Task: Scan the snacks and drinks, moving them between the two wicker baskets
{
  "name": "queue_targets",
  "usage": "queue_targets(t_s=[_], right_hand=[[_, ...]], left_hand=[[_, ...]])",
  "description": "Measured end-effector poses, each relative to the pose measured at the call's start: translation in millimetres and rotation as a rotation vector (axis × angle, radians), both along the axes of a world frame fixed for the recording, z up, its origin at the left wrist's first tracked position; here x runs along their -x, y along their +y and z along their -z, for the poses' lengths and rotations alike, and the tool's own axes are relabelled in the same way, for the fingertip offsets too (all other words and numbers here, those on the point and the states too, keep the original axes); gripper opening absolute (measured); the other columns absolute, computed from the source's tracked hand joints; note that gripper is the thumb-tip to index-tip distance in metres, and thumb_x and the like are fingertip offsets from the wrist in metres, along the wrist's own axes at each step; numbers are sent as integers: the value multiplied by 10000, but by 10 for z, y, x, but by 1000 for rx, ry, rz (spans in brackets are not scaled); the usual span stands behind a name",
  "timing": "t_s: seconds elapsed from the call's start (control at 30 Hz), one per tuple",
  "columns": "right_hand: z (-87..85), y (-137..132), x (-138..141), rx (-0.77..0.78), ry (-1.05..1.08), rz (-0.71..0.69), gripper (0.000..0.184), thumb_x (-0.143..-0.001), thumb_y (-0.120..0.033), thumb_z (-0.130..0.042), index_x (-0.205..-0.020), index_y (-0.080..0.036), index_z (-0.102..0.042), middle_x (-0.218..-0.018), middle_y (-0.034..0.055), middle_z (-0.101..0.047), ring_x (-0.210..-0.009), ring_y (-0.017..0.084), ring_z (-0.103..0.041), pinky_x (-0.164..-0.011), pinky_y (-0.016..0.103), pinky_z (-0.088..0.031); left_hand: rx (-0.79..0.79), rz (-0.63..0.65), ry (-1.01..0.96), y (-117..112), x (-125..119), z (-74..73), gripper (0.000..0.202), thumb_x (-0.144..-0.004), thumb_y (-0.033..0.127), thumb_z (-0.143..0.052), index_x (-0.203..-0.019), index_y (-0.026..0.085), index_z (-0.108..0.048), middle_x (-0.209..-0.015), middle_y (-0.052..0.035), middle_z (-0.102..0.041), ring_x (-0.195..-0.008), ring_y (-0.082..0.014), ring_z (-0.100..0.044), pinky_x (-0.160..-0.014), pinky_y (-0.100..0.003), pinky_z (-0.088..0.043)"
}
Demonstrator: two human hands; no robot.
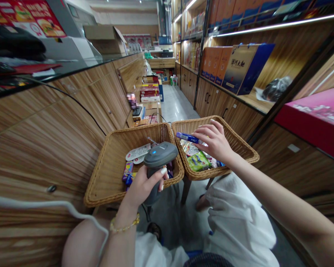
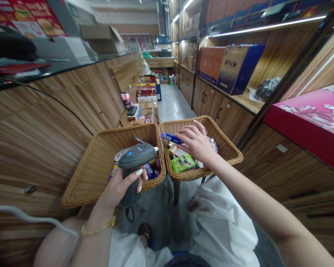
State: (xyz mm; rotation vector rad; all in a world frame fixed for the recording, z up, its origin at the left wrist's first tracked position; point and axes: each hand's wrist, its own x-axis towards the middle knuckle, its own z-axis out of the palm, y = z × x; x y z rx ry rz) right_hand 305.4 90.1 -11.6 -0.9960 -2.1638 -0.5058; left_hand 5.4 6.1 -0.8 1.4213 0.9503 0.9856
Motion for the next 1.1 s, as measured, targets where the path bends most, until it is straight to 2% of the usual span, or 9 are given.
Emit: queue_targets(t_s=[0.17,0.47,0.6,0.73,0.83,0.9,1.0,1.1], right_hand=[[8,3,48,-43,34,2,233,-995,-407,-691,-1219,-346,-706,-1202,10,-746,-1159,258,-638,-1193,546,-325],[102,12,-31,-70,19,-37,287,-985,-386,-707,-1268,-347,-680,-1225,18,-728,-1136,251,-628,-1172,530,-332],[79,2,-5,-100,17,-31,263,-988,-410,-700,-1244,-347,-696,-1151,18,-722,-1067,236,-621,-1143,502,-349],[33,2,60,-129,2,-13,284,-974,-444,-714,-1245,-360,-717,-956,9,-692,-900,216,-577,-1092,470,-367],[10,10,164,-82,-20,-17,311,-1001,-434,-679,-1292,-333,-710,-811,-1,-654,-840,212,-568,-1070,456,-371],[-14,11,253,-17,-11,-40,307,-1038,-390,-627,-1325,-307,-696,-789,-4,-673,-835,206,-596,-1101,460,-358],[-86,15,339,114,11,-93,334,-1071,-310,-553,-1390,-323,-650,-1003,16,-769,-951,206,-666,-1172,484,-322],[-176,69,283,245,-36,-168,362,-1062,-248,-521,-1393,-330,-644,-1271,37,-745,-1142,227,-664,-1156,495,-365]], left_hand=[[-15,-3,35,6,8,3,322,-914,467,-692,-860,151,-653,-716,-27,-675,-504,-115,-571,-518,-255,-484],[-44,14,41,36,3,46,315,-952,453,-656,-833,161,-654,-598,4,-618,-504,-129,-565,-533,-256,-471],[-32,10,37,35,4,41,315,-939,457,-672,-851,155,-659,-642,-8,-641,-503,-124,-565,-528,-256,-472],[-24,11,39,20,13,30,324,-934,466,-673,-845,155,-653,-647,-8,-639,-502,-122,-562,-524,-256,-470],[-20,5,38,13,20,31,310,-930,458,-676,-874,154,-649,-695,-13,-657,-511,-121,-571,-534,-258,-478],[-18,2,37,11,20,27,303,-931,453,-674,-889,154,-647,-712,-14,-662,-516,-120,-575,-539,-259,-483],[-10,-6,40,4,13,4,302,-926,452,-676,-882,155,-643,-716,-16,-662,-512,-120,-570,-528,-259,-475],[-3,-13,49,-10,10,-18,313,-918,462,-684,-855,159,-640,-707,-20,-663,-510,-123,-565,-525,-264,-473]])
